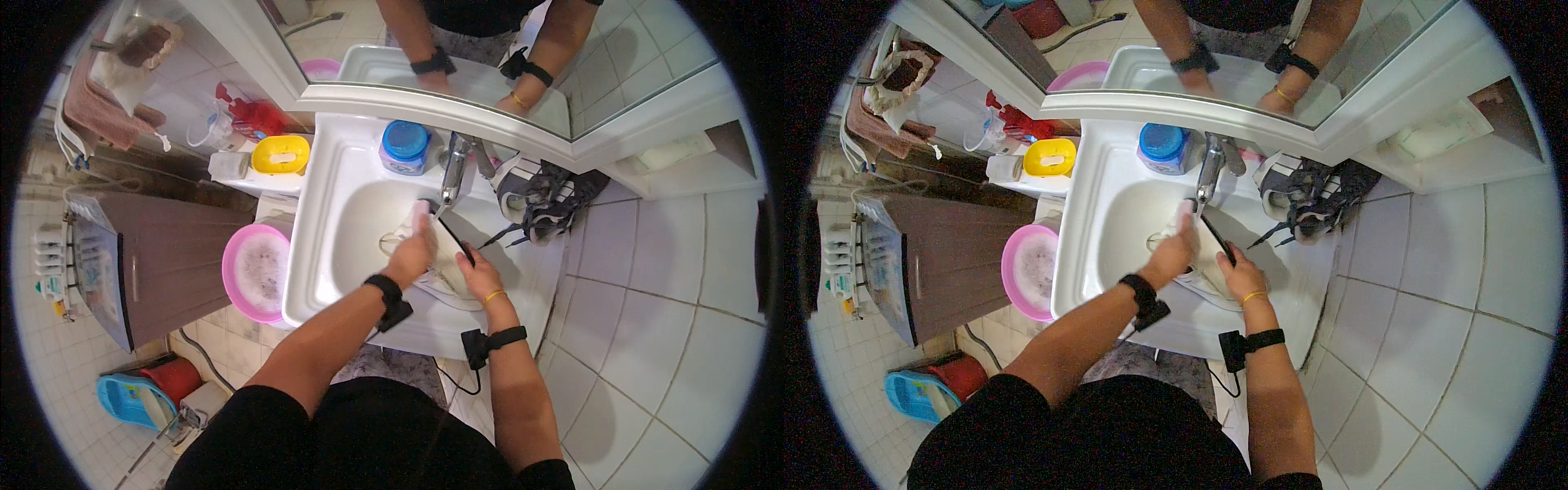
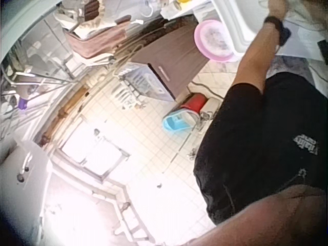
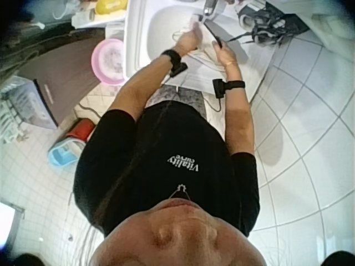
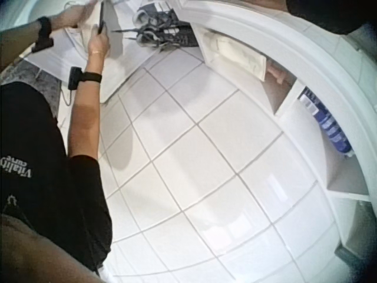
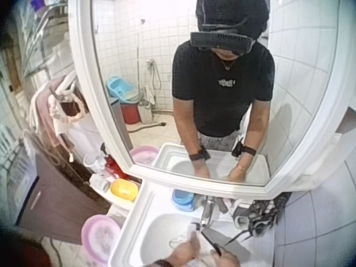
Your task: The person washes a pair of sneakers by scrubbing them in a basin of soapy water with a brush and then rinsing them under a faucet in a sink.
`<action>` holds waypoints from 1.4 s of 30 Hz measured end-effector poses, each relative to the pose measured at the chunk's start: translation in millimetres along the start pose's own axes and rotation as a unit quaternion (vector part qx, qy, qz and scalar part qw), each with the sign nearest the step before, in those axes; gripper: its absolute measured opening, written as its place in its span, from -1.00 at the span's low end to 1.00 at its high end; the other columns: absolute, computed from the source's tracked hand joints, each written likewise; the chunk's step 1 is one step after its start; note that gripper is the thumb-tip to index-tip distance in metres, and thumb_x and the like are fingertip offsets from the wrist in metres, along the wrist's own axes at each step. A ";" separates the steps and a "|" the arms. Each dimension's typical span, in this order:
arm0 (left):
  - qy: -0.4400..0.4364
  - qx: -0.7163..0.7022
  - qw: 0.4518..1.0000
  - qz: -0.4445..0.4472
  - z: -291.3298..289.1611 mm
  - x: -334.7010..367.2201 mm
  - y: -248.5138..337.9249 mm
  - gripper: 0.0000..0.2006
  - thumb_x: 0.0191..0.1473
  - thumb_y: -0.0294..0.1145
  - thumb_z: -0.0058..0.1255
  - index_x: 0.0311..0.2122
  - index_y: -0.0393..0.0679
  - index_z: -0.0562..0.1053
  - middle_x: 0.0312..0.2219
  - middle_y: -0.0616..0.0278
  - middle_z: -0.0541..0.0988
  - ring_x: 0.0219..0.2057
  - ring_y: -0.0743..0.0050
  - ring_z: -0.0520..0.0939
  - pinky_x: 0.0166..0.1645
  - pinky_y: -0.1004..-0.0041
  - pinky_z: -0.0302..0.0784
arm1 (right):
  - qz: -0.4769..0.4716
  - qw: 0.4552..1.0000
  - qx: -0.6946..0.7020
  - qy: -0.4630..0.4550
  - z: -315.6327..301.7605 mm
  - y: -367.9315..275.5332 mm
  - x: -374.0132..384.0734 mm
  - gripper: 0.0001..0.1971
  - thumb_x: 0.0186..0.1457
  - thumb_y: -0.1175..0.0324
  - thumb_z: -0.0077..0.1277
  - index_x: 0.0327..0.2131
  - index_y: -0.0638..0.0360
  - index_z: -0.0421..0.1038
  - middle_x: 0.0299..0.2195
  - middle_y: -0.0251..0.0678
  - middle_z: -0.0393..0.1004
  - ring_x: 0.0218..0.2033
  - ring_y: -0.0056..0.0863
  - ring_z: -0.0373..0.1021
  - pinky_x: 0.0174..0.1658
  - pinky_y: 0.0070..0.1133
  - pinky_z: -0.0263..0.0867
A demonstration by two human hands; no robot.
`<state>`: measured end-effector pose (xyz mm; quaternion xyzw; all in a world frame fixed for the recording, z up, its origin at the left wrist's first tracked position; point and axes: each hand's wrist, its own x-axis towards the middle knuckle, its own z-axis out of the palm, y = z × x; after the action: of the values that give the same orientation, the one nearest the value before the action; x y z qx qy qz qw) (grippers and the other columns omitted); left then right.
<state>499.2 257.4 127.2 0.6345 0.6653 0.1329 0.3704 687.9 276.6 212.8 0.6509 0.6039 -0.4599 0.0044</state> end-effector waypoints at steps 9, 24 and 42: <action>-0.129 -0.037 0.991 0.013 -20.7 -70.8 95.3 -0.30 0.12 -0.53 -0.33 0.33 -0.34 -0.27 -0.45 -0.36 0.55 -0.43 -0.24 0.63 -0.29 -0.01 0.51 | 0.017 0.998 0.028 0.046 9.0 46.5 13.8 -0.38 0.21 -0.25 -0.32 0.21 -0.17 0.27 0.08 -0.15 0.43 0.10 -0.08 0.34 0.16 -0.30 0.22; -0.040 0.088 0.995 0.018 -38.7 -9.2 20.9 -0.33 0.09 -0.53 -0.19 0.34 -0.02 0.04 -0.33 -0.15 0.60 -0.40 -0.11 0.64 -0.25 0.10 0.56 | -0.016 0.999 -0.029 0.021 4.0 7.6 -0.8 -0.40 0.23 -0.19 -0.29 0.21 -0.13 0.27 0.00 0.02 0.46 0.04 -0.03 0.37 0.15 -0.20 0.18; -0.083 0.116 0.988 0.054 -94.0 -25.3 89.4 -0.67 0.13 -0.29 -0.07 0.00 0.25 0.53 -0.44 -0.01 0.61 -0.35 -0.03 0.64 -0.23 0.14 0.55 | -0.047 0.998 0.044 0.020 12.0 49.7 17.2 -0.43 0.19 -0.18 -0.20 0.21 -0.25 0.28 0.02 0.07 0.41 0.09 0.11 0.28 0.18 -0.23 0.17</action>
<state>501.7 275.3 258.1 0.7166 0.6082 0.0216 0.3408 717.4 269.8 168.2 0.6302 0.6132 -0.4727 -0.0581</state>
